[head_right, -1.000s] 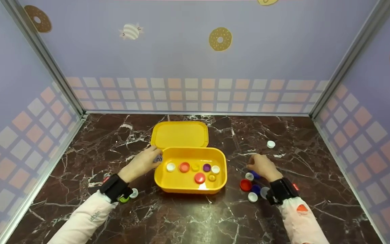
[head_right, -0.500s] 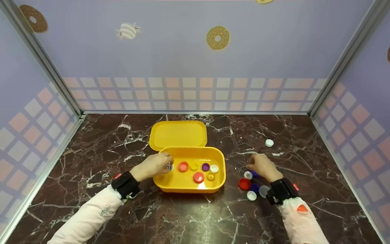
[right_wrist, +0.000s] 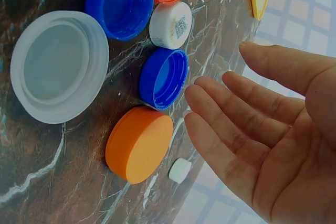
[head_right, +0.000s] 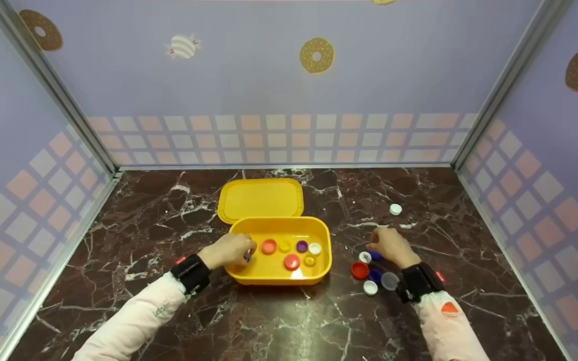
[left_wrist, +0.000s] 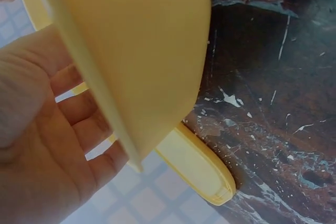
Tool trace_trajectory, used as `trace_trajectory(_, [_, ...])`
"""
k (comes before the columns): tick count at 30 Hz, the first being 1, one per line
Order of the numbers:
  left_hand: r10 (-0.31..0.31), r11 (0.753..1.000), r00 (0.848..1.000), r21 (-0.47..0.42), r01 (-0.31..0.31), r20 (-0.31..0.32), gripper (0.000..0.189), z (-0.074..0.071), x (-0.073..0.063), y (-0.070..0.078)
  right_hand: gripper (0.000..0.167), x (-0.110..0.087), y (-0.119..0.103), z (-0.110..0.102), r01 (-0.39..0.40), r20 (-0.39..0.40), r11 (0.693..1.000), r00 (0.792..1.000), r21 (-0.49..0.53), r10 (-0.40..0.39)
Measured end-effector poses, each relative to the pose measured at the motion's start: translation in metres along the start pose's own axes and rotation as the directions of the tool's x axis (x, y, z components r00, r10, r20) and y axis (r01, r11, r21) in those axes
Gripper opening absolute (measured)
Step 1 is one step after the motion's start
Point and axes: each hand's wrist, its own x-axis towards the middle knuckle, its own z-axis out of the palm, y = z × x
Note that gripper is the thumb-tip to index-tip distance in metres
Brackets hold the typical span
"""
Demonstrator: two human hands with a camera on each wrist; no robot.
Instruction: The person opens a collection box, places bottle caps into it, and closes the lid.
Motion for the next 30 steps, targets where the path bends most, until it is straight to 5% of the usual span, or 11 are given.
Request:
trace_trajectory(15, [0.002, 0.999, 1.0, -0.044, -0.002, 0.006, 0.018, -0.002, -0.002, -0.004, 0.013, 0.002, -0.004, -0.007, 0.019, -0.023, 1.0, 1.0, -0.022, -0.019])
trace_trajectory(21, [0.008, 0.999, 0.993, -0.037, -0.012, -0.116, 0.015, -0.012, -0.007, -0.004, 0.017, 0.001, -0.004, -0.018, 0.013, -0.03, 1.0, 0.999, -0.015, -0.014])
trace_trajectory(30, [0.022, 0.998, 0.952, -0.044, -0.038, -0.307, 0.014, -0.016, -0.023, -0.009, 0.039, 0.001, 0.006, -0.031, 0.006, 0.0, 1.0, 1.0, -0.015, -0.006])
